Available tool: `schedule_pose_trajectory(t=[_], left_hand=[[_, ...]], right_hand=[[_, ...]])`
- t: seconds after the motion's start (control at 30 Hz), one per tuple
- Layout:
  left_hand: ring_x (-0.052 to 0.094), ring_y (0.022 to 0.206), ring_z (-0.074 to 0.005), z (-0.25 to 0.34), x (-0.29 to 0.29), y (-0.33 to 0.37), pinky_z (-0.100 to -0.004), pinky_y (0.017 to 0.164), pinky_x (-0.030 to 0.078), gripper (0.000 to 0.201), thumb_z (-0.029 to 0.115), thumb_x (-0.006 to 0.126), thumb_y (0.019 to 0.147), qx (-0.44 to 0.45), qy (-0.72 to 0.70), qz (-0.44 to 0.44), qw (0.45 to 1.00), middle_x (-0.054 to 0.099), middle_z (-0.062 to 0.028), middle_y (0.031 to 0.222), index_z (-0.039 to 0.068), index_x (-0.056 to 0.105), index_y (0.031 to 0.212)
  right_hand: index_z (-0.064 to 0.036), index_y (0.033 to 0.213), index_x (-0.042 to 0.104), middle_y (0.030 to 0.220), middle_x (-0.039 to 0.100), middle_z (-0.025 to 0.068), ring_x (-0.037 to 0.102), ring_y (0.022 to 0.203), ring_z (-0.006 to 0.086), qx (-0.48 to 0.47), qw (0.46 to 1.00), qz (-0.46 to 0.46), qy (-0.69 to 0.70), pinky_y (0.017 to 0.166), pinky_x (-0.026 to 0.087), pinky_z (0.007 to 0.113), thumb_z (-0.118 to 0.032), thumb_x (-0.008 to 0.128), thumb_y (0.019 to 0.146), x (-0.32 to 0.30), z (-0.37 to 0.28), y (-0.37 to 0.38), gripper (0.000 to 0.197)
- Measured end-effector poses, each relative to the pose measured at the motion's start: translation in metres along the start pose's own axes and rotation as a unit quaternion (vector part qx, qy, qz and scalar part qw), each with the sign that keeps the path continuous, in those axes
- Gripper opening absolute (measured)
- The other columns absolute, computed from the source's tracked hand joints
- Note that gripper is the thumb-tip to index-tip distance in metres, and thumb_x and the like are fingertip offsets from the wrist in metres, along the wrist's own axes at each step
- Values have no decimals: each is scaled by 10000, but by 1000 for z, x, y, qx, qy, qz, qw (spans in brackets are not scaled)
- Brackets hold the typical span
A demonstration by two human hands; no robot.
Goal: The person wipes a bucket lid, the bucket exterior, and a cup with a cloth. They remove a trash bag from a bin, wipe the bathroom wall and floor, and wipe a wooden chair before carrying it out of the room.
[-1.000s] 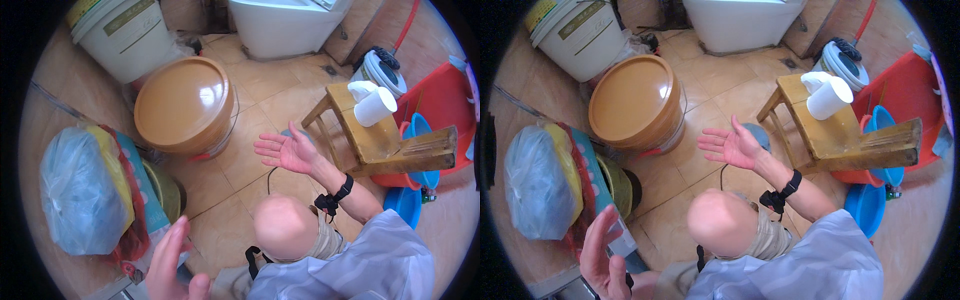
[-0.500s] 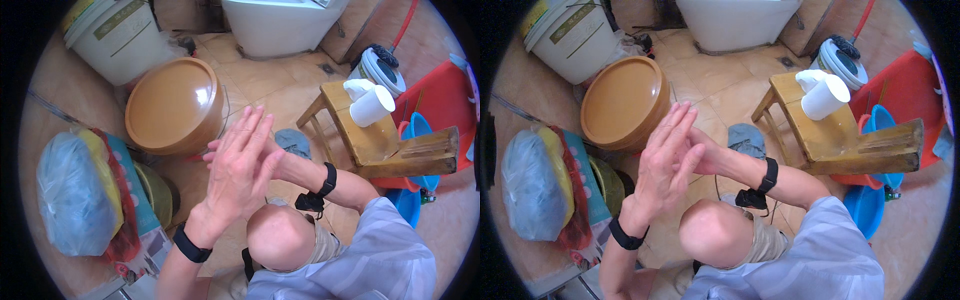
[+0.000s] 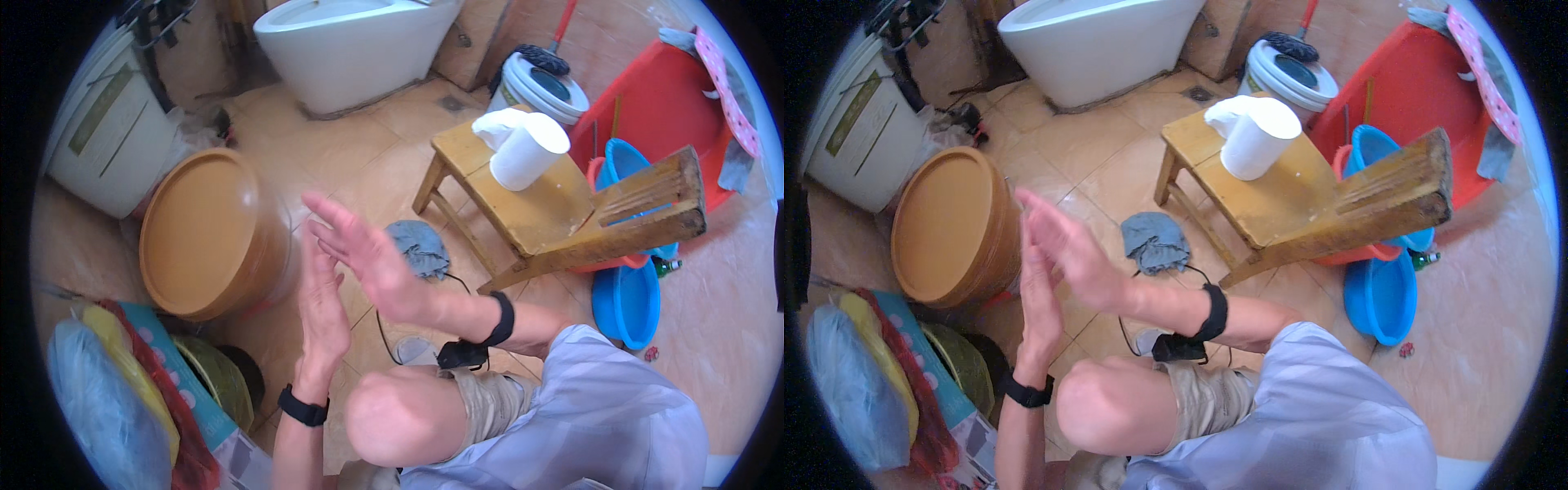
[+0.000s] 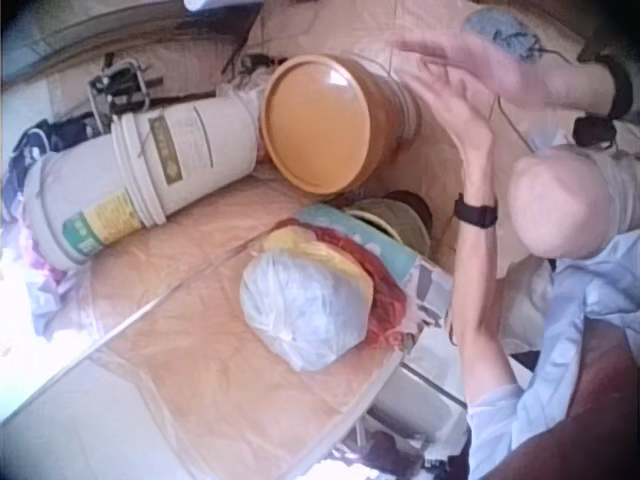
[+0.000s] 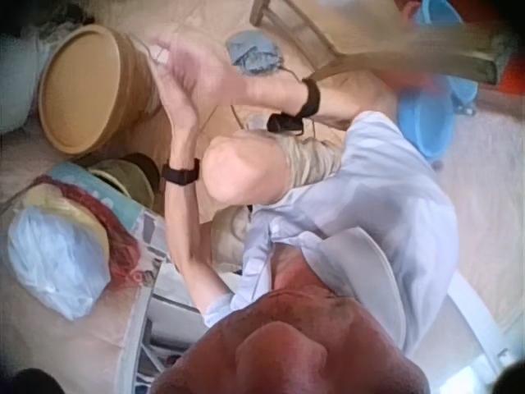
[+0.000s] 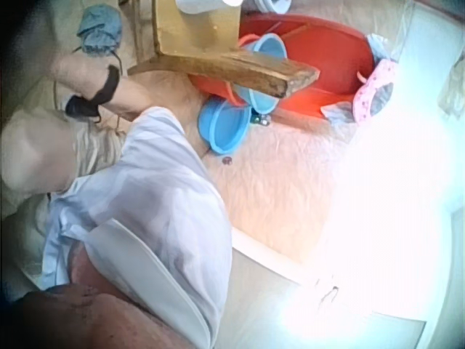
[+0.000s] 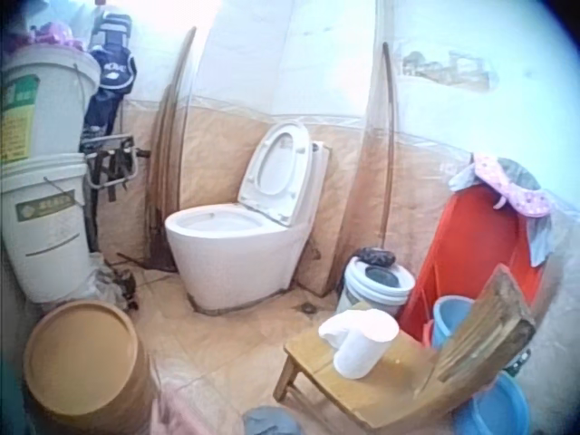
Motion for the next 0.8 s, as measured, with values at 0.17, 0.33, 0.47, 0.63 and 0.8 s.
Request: schedule_pose_trajectory(t=[0.17, 0.33, 0.47, 0.63, 0.8], left_hand=[[432, 1269, -311, -25, -9, -15, -427, 1057, 330, 902, 698, 360, 885, -196, -332, 21, 923, 356, -179, 1439, 20, 223, 1464], [510, 1201, -254, 70, -22, -13, -385, 1057, 349, 672, 502, 376, 975, -61, -189, 44, 979, 496, -193, 1332, -52, 403, 1354], [553, 1144, -235, 68, -34, -19, -359, 1005, 409, 524, 370, 412, 993, -57, -150, 56, 985, 555, -169, 1272, -50, 464, 1302], [622, 974, -185, 46, -30, -31, -310, 863, 481, 428, 283, 501, 967, -111, -109, 63, 986, 627, -130, 1163, -17, 520, 1273], [626, 930, -181, 38, -35, -39, -300, 796, 498, 432, 271, 562, 942, -114, -110, 67, 985, 631, -151, 1139, -31, 545, 1251]], right_hand=[[29, 1415, 322, 1452, 360, 222, 358, 1341, 337, -173, 793, -128, -570, 1106, 268, 390, -495, 551, 900, -4, 45, -23, 770], [28, 1376, 382, 1326, 506, 190, 442, 1276, 288, -60, 863, 193, -463, 1036, 366, 391, -240, 676, 863, -111, 40, -46, 649], [47, 1420, 280, 1440, 357, 190, 352, 1331, 302, -287, 758, 296, -505, 1091, 287, 389, -109, 679, 844, -108, -65, -65, 718], [64, 1442, 184, 1457, 297, 252, 302, 1357, 333, -373, 626, 505, -463, 1115, 244, 397, -158, 737, 790, -162, -120, -69, 883], [74, 1431, 191, 1409, 347, 275, 382, 1299, 364, -231, 649, 648, -326, 1074, 312, 420, -221, 812, 691, -247, -97, -68, 1010]])
Point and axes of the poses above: each hand's wrist, its own y-axis towards the middle knuckle, its own x-axis out of the palm, z = x × y, the point moved 7 cm from there along y, towards the middle knuckle
